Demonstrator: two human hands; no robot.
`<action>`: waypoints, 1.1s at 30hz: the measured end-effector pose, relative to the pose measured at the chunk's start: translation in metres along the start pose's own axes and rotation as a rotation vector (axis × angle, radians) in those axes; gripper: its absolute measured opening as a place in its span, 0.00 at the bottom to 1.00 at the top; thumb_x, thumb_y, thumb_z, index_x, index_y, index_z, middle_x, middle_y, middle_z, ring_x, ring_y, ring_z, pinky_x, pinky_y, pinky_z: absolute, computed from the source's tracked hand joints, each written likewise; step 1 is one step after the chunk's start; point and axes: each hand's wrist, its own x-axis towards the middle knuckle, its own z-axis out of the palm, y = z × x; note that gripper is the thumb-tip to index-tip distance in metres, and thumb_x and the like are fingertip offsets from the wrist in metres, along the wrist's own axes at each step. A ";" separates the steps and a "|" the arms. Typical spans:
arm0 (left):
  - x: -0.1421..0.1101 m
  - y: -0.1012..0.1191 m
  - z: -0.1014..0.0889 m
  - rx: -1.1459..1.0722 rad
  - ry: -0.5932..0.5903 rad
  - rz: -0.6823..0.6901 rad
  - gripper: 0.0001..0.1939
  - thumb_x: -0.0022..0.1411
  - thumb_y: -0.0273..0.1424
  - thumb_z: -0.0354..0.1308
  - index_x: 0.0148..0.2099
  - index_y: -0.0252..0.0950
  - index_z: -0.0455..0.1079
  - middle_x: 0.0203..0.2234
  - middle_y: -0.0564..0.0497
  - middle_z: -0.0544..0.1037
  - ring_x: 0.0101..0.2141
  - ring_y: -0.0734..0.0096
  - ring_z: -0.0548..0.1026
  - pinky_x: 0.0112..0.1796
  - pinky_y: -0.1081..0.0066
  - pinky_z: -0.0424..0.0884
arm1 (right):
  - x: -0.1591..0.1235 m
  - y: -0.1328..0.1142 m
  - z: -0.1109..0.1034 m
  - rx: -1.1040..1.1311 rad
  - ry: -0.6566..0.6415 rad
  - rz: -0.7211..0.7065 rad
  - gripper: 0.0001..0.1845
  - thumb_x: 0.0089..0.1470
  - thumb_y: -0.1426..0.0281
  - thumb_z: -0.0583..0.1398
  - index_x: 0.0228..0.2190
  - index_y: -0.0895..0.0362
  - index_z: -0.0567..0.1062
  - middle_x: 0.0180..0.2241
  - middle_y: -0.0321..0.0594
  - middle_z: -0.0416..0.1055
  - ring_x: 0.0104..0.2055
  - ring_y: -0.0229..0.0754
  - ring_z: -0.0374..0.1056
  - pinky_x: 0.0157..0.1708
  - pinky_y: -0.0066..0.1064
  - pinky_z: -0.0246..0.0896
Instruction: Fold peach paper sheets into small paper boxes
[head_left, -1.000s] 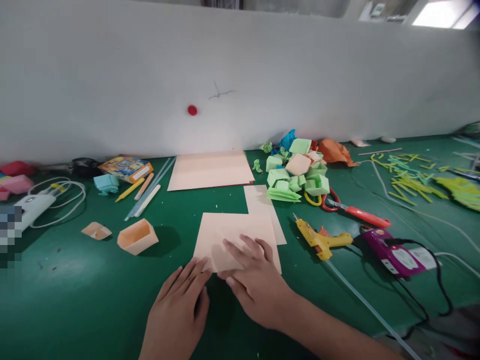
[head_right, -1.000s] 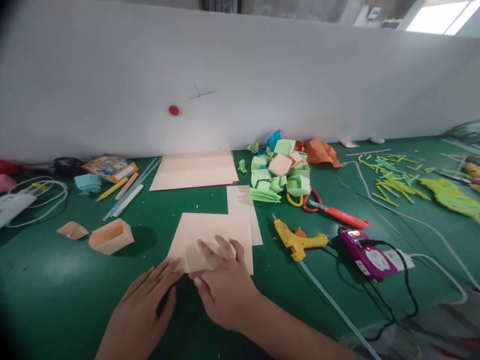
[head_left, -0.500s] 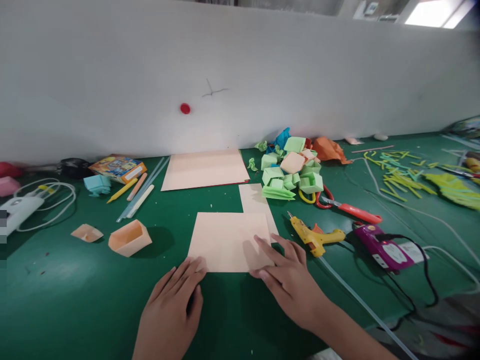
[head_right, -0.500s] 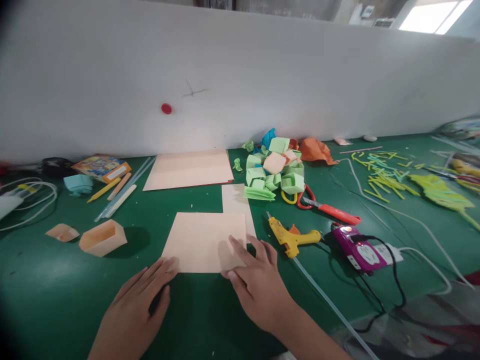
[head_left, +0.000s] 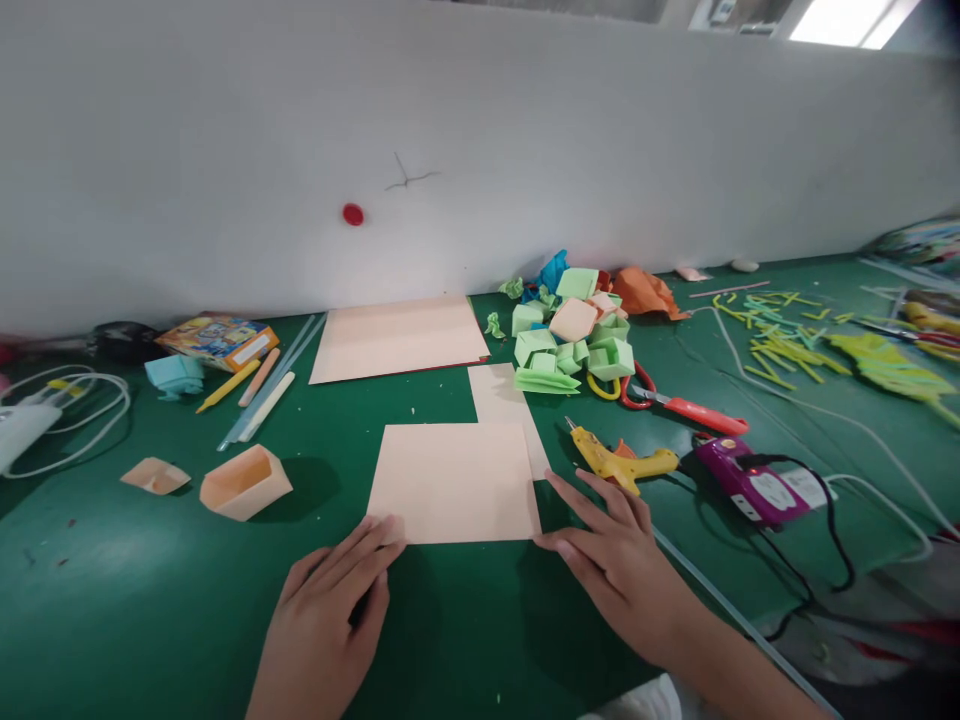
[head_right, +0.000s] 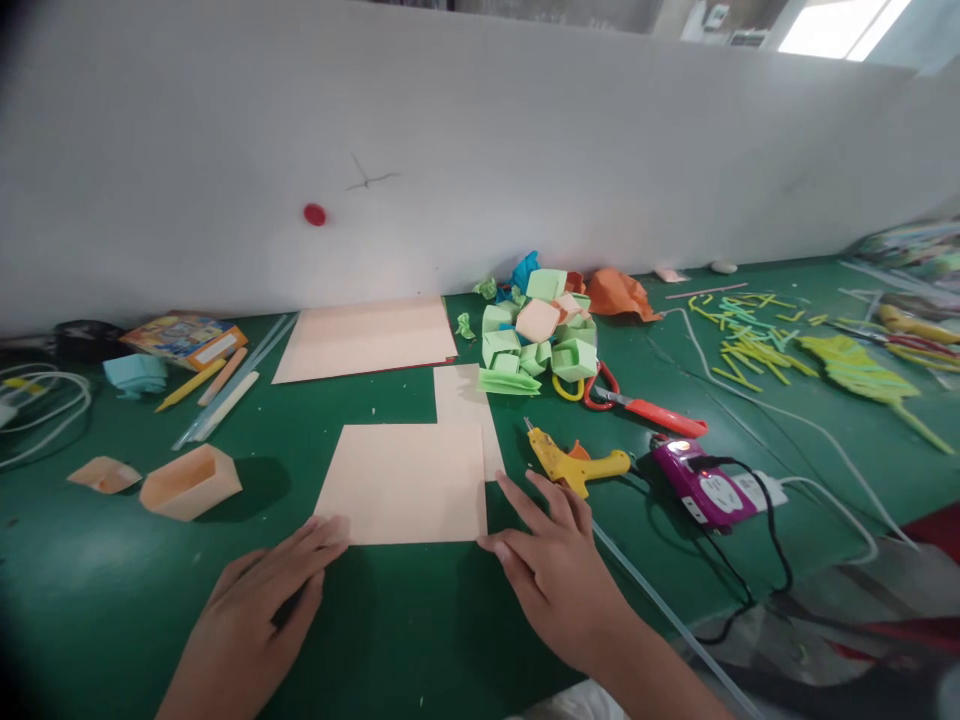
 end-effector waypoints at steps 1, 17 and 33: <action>0.000 -0.001 -0.001 -0.023 -0.003 0.001 0.18 0.72 0.35 0.49 0.58 0.51 0.74 0.56 0.57 0.79 0.57 0.59 0.76 0.49 0.58 0.78 | -0.002 0.000 0.002 0.001 0.009 0.004 0.20 0.70 0.65 0.51 0.53 0.37 0.79 0.71 0.27 0.55 0.71 0.60 0.49 0.61 0.64 0.54; 0.002 -0.003 0.006 0.004 -0.036 -0.355 0.25 0.71 0.43 0.45 0.65 0.43 0.67 0.59 0.46 0.77 0.61 0.46 0.70 0.54 0.44 0.68 | -0.006 -0.015 0.018 0.183 0.045 0.011 0.25 0.63 0.73 0.55 0.59 0.45 0.70 0.64 0.33 0.67 0.66 0.52 0.60 0.60 0.54 0.59; 0.001 -0.003 0.003 -0.016 0.102 -0.117 0.19 0.72 0.40 0.50 0.62 0.46 0.66 0.55 0.50 0.80 0.53 0.54 0.77 0.50 0.54 0.65 | -0.007 -0.023 0.032 0.455 0.212 0.028 0.32 0.58 0.77 0.57 0.61 0.44 0.62 0.57 0.40 0.70 0.58 0.50 0.65 0.55 0.48 0.67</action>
